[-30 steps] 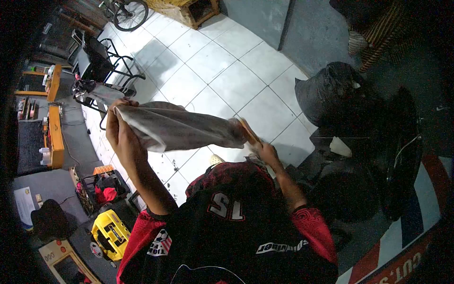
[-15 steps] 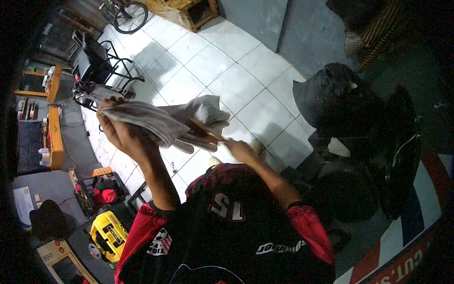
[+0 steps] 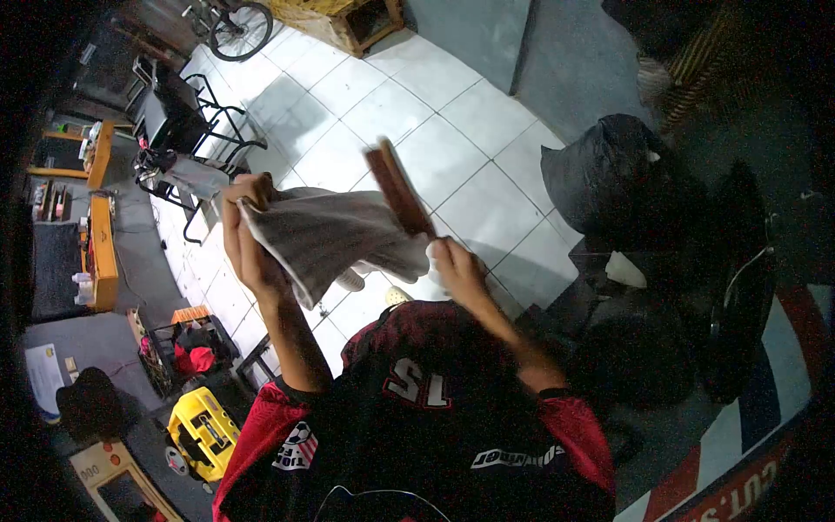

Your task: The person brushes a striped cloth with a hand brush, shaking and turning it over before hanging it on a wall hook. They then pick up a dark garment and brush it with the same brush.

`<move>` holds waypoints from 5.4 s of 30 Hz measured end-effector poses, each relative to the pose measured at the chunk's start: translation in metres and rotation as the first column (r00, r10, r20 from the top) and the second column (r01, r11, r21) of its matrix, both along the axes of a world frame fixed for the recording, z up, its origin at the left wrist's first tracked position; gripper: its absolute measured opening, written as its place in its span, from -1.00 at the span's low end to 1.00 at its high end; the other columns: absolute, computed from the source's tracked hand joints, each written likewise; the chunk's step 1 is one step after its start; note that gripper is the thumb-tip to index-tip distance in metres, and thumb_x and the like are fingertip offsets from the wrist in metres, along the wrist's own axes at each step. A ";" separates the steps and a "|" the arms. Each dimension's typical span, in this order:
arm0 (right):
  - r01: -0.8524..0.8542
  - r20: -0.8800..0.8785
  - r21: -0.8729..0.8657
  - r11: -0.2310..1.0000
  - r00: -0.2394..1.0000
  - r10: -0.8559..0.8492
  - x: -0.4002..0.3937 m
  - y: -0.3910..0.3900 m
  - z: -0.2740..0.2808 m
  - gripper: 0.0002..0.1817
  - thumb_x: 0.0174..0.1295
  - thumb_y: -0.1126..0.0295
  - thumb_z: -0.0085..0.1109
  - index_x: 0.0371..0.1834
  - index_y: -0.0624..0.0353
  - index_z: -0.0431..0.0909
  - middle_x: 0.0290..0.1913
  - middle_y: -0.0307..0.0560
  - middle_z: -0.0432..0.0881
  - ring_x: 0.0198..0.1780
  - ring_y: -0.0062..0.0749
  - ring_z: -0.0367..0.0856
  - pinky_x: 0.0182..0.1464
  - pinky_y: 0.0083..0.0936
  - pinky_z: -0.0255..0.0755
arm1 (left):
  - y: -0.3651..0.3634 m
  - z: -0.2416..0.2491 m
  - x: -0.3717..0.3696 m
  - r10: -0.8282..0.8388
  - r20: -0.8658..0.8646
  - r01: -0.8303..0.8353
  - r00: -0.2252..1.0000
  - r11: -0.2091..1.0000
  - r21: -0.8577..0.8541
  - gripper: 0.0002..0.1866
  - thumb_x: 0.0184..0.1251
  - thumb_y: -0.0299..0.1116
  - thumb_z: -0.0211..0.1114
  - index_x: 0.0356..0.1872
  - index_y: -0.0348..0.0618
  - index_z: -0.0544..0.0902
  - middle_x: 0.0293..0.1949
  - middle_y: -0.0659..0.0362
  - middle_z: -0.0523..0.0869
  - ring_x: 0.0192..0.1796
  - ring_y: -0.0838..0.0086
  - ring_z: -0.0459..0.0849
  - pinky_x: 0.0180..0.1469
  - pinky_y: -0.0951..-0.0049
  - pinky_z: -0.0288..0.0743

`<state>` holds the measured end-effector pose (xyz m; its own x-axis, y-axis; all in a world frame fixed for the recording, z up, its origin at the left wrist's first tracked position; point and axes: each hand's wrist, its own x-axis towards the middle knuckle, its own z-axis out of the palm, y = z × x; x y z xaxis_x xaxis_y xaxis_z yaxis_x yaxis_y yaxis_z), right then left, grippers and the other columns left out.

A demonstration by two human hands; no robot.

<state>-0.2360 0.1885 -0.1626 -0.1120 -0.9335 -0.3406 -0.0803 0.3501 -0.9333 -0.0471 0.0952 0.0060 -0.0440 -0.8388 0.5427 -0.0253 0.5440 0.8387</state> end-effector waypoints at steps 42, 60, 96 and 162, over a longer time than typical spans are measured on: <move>-0.270 -0.661 0.515 0.814 0.479 0.577 -0.077 0.081 -0.269 -0.49 0.21 -0.03 -0.10 -0.38 0.31 0.50 -0.34 0.09 0.57 -0.30 -0.15 0.56 -0.33 -0.30 0.43 | 0.009 0.013 -0.012 -0.099 -0.264 0.076 0.959 0.992 -0.096 -0.92 0.18 -0.47 0.06 -0.47 -0.22 0.40 -0.33 0.09 0.44 -0.25 0.45 0.40 -0.20 0.53 0.31; -0.326 -0.028 0.079 0.942 0.944 0.330 -0.016 -0.006 -0.103 -0.70 0.27 0.21 -0.06 -0.49 0.20 0.44 -0.65 -0.20 0.41 -0.61 -0.53 0.39 -0.55 -0.62 0.23 | 0.008 0.011 0.004 0.107 0.260 -0.152 0.960 0.976 0.159 -0.77 0.11 -0.73 -0.07 -0.37 -0.37 0.58 -0.23 0.12 0.52 -0.16 0.49 0.50 -0.05 0.57 0.32; -0.054 -0.615 0.257 0.965 0.761 0.206 -0.039 0.013 -0.148 -0.47 0.27 0.05 -0.25 -0.37 0.37 0.51 -0.32 0.26 0.57 -0.25 0.10 0.56 -0.22 -0.14 0.38 | 0.013 0.009 0.016 0.074 -0.632 0.082 0.772 0.973 0.214 -0.85 0.20 -0.60 -0.02 -0.23 -0.17 0.37 -0.21 0.13 0.43 -0.41 0.63 0.35 -0.31 0.56 0.33; -0.194 -0.586 0.606 0.771 0.547 0.598 -0.068 0.045 -0.177 -0.57 0.19 0.02 -0.05 -0.37 0.23 0.54 -0.47 0.00 0.56 -0.45 -0.30 0.47 -0.33 -0.38 0.35 | 0.001 0.031 0.039 -0.582 -0.566 0.432 0.584 0.813 -0.391 -0.66 0.20 -0.24 -0.14 -0.77 -0.04 0.22 -0.80 0.32 0.16 -0.86 0.61 0.27 -0.74 0.60 0.29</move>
<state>-0.3045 0.2340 -0.3393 -0.1578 -0.7127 -0.6835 -0.8719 0.4255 -0.2424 -0.0080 0.0964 0.0374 -0.0148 -0.6649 0.7468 0.7970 0.4432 0.4104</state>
